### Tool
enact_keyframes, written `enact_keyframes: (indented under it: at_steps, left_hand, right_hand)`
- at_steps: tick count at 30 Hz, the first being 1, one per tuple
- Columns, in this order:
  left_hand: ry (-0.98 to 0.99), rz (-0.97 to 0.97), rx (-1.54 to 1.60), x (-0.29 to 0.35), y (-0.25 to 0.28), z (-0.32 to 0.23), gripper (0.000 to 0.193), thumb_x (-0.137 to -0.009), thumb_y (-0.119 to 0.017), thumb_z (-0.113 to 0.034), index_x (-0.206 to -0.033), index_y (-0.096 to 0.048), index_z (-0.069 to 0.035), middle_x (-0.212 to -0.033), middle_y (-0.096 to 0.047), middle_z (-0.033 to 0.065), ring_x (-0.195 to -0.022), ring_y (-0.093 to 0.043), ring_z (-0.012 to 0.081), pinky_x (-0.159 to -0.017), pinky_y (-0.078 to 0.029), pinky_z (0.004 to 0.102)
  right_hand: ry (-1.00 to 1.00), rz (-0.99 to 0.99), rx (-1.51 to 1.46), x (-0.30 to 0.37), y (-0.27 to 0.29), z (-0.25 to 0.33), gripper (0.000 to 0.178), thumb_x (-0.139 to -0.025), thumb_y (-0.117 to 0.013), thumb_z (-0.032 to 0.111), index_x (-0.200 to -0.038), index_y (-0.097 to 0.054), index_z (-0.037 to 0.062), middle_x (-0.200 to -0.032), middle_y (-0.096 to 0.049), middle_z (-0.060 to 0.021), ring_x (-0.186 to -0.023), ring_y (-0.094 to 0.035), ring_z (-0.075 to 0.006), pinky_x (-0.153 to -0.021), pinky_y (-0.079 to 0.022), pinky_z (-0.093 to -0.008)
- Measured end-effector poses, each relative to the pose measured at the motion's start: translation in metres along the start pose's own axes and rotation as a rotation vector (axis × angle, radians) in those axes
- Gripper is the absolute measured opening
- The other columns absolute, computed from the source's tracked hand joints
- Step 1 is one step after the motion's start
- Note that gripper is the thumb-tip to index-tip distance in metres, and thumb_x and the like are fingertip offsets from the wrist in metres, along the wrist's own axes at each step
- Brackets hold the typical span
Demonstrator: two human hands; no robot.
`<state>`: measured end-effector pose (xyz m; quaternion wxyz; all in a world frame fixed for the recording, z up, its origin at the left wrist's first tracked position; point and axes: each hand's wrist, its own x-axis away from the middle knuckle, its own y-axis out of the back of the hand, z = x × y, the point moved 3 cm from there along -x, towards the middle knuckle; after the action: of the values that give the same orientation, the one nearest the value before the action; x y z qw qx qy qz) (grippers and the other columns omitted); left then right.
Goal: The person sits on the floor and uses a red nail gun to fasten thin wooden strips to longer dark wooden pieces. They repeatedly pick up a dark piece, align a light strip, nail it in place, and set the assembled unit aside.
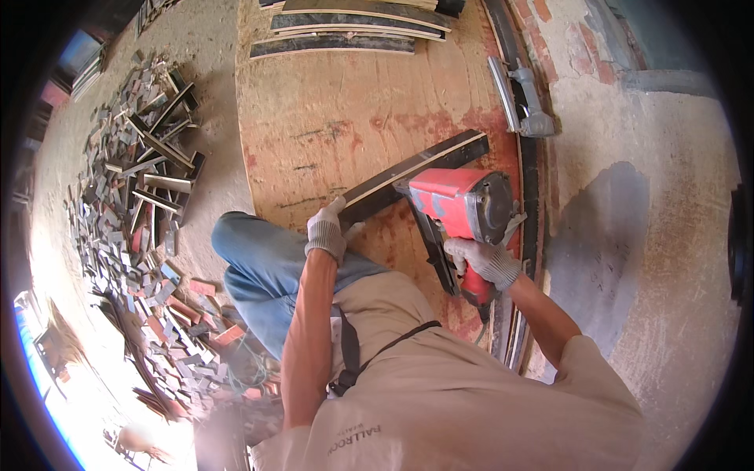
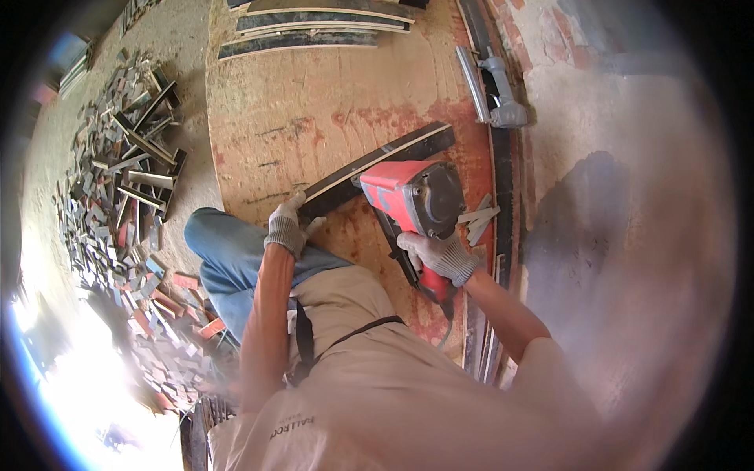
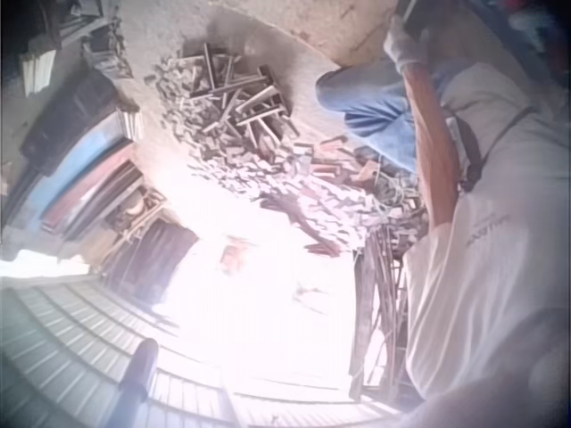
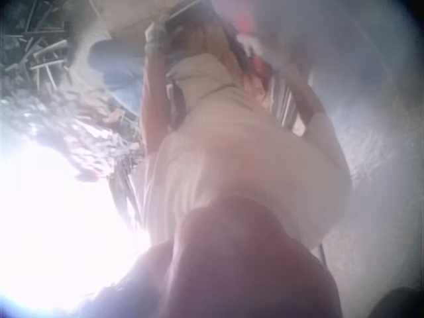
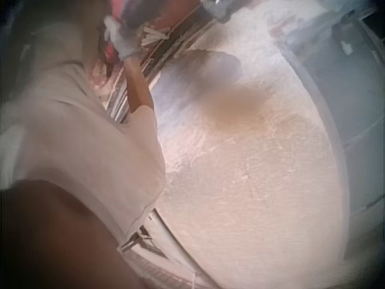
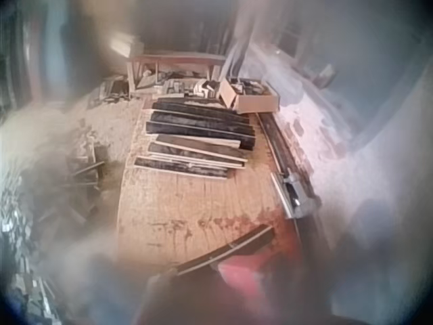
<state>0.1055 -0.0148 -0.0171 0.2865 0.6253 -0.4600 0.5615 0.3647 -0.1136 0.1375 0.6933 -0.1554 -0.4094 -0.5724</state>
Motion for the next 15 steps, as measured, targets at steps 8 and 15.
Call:
enact_keyframes:
  at_steps: [8, 15]
  left_hand:
    - [0.026, 0.121, -0.002, -0.017, 0.014, 0.003, 0.029, -0.102, -0.066, -0.032, -0.121, -0.066, -0.01, -0.105, -0.07, 0.015, -0.092, -0.069, 0.0309, -0.071, -0.066, 0.0422]
    - [0.017, 0.107, 0.078, -0.005, 0.006, -0.001, 0.028, -0.103, -0.064, -0.033, -0.119, -0.065, -0.01, -0.11, -0.069, 0.0154, -0.102, -0.069, 0.032, -0.085, -0.064, 0.0508]
  right_hand:
    - [-0.042, -0.003, -0.105, -0.008, 0.0, 0.001, 0.028, -0.101, -0.06, 0.02, -0.08, -0.065, 0.0024, -0.061, -0.062, -0.005, -0.052, -0.059, -0.0147, -0.058, -0.049, -0.0317]
    - [0.017, -0.023, -0.109, -0.012, 0.002, 0.014, 0.029, -0.099, -0.061, 0.02, -0.075, -0.063, 0.0033, -0.058, -0.06, -0.0054, -0.049, -0.057, -0.0149, -0.054, -0.047, -0.0314]
